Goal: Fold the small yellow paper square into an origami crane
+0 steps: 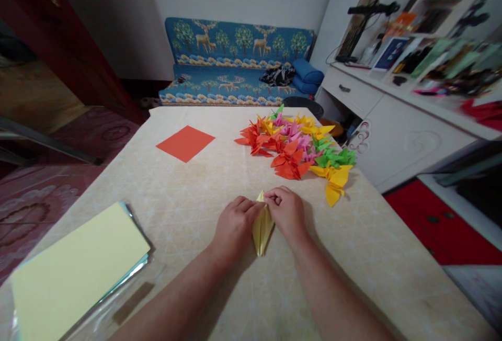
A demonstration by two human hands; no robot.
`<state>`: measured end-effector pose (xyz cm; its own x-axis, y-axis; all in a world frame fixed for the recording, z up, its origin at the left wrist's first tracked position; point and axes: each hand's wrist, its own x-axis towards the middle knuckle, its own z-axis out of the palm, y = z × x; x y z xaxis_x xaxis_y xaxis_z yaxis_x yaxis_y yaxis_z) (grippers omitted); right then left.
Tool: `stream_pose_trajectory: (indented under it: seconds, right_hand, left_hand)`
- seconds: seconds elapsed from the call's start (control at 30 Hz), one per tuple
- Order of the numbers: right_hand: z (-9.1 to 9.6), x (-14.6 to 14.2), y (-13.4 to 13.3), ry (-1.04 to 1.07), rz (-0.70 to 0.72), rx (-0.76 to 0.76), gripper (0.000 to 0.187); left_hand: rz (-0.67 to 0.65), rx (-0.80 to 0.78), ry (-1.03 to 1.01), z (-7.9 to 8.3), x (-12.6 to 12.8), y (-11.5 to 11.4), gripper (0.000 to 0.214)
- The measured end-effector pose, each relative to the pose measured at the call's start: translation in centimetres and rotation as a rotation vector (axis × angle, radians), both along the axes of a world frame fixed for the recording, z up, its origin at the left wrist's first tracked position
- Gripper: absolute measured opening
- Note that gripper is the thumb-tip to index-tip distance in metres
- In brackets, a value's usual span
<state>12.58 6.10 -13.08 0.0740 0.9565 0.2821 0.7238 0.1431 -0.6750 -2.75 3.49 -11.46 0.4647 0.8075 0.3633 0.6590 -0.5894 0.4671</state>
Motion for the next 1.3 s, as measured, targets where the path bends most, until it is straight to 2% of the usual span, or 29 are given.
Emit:
stream_pose_trajectory:
  seconds: [0.13,0.3,0.53,0.93,1.3]
  right_hand:
    - [0.2,0.1,0.4,0.002,-0.003,-0.035,0.011]
    - [0.5,0.3,0.8,-0.001,-0.009,-0.086,0.007]
    - [0.3,0.3,0.9,0.045,-0.033,-0.132,0.007]
    - [1.8,-0.5,0.8,-0.102,-0.106,-0.183,0.012]
    - [2.3,-0.2,0.7,-0.194,-0.088,-0.273,0.020]
  left_hand:
    - [-0.002,0.019,0.059,-0.1,-0.1,-0.1,0.039]
    - [0.008,0.041,0.082,-0.4,-0.3,-0.1,0.040]
    - [-0.021,0.017,-0.024,-1.0,-0.2,0.0,0.034]
    - [-0.044,0.025,-0.037,-1.1,-0.1,0.1,0.037]
    - [-0.022,-0.036,-0.078,-1.1,0.1,0.0,0.031]
